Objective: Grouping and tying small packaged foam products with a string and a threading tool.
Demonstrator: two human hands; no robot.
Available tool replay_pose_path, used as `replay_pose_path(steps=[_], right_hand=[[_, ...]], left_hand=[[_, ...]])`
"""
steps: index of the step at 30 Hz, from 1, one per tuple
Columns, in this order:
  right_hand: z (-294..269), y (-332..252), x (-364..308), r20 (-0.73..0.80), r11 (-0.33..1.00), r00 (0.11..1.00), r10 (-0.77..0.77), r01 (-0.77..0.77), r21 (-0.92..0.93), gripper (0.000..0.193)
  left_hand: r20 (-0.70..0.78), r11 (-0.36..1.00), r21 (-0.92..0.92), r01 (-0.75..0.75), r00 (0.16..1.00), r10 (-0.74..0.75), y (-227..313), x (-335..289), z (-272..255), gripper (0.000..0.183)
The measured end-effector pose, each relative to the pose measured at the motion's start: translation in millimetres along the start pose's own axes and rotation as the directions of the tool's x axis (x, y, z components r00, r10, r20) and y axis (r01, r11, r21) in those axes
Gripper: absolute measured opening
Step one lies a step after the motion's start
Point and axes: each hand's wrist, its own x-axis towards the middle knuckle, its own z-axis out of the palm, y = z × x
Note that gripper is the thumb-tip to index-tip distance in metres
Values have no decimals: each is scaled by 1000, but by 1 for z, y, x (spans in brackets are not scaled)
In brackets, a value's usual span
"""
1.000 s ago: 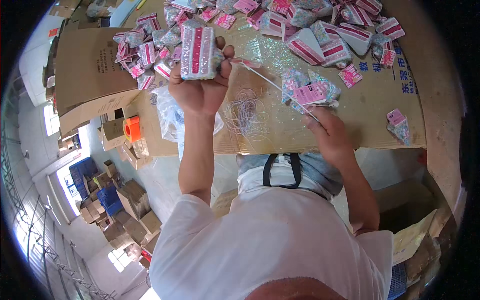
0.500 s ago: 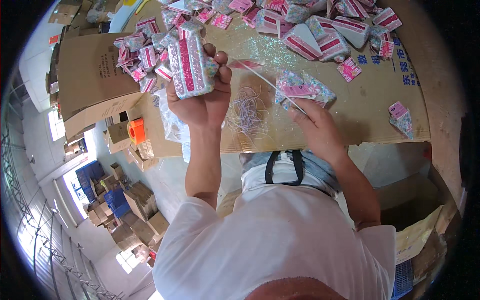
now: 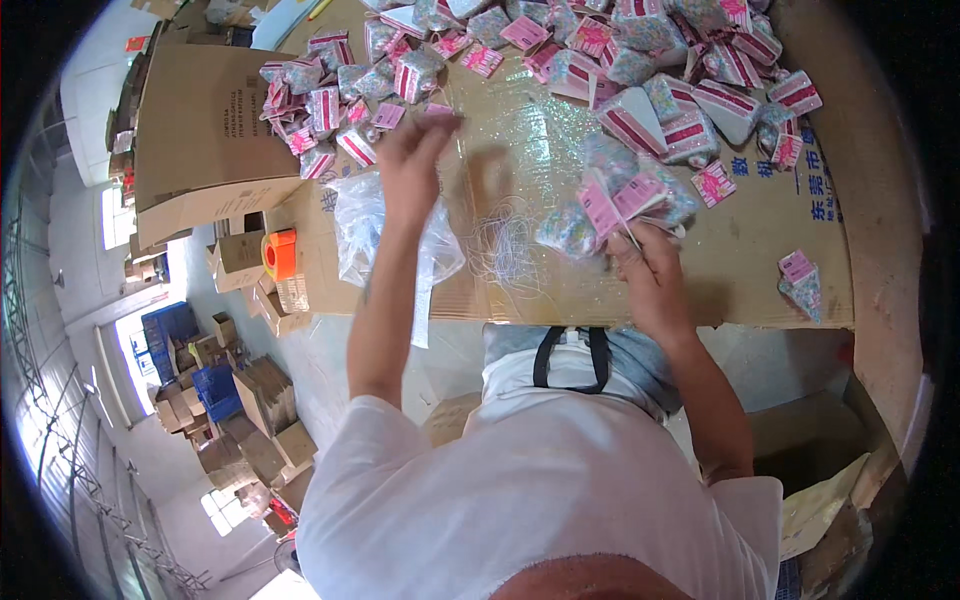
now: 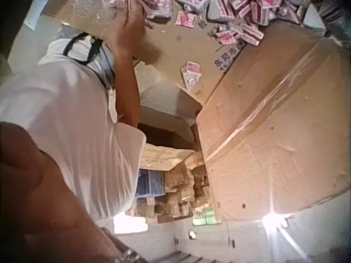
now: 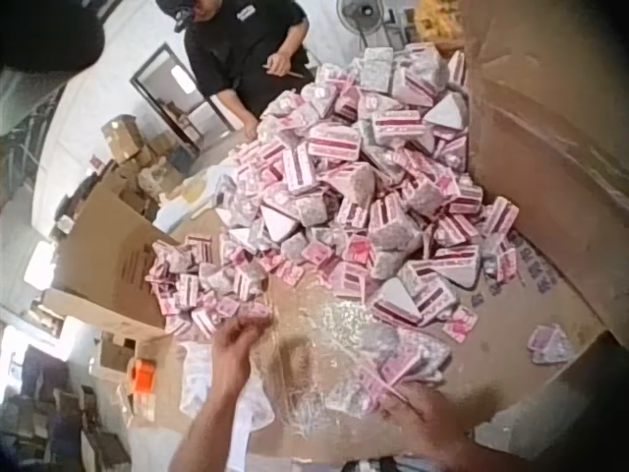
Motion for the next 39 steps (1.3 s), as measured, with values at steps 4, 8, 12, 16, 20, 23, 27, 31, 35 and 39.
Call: replay_pose_path(steps=[4, 8, 12, 16, 20, 23, 27, 31, 35, 39], right_hand=[[-3, 11, 1, -62, 999, 998, -6, 3, -42, 25], [-9, 3, -2, -113, 997, 991, 65, -70, -41, 26], [-7, -3, -1, -148, 996, 989, -3, -11, -89, 23], [-11, 1, 7, -140, 991, 983, -118, 107, -78, 25], [-20, -4, 10, -54, 999, 998, 19, -21, -33, 27], [-23, -8, 7, -12, 1000, 1000, -13, 13, -7, 29], [-28, -10, 1, -12, 996, 999, -41, 40, -76, 30], [-25, -11, -3, 42, 990, 998, -36, 41, -137, 30], [-27, -14, -7, 44, 985, 999, -14, 22, -173, 30], [-30, -13, -10, 59, 981, 997, -56, 66, -182, 29]], left_hand=[[-77, 552, 819, -155, 925, 373, -15, 115, -5, 35], [27, 72, 996, -45, 974, 226, -29, 167, 28, 47], [-73, 198, 980, 34, 978, 196, -59, 196, 9, 40], [-143, 873, 488, 1, 987, 78, -68, 201, -21, 37], [-27, 937, -309, 164, 983, -181, -34, 174, -32, 27], [216, 796, -554, 242, 966, -143, -7, 135, -32, 22], [402, 843, -467, 267, 913, -67, 34, 56, 17, 21], [390, 905, -374, 203, 920, -45, 46, 15, 31, 15], [566, 949, -274, 156, 824, 28, 55, -5, 39, 8], [541, 930, -329, 162, 840, 45, 60, -5, 36, 8]])
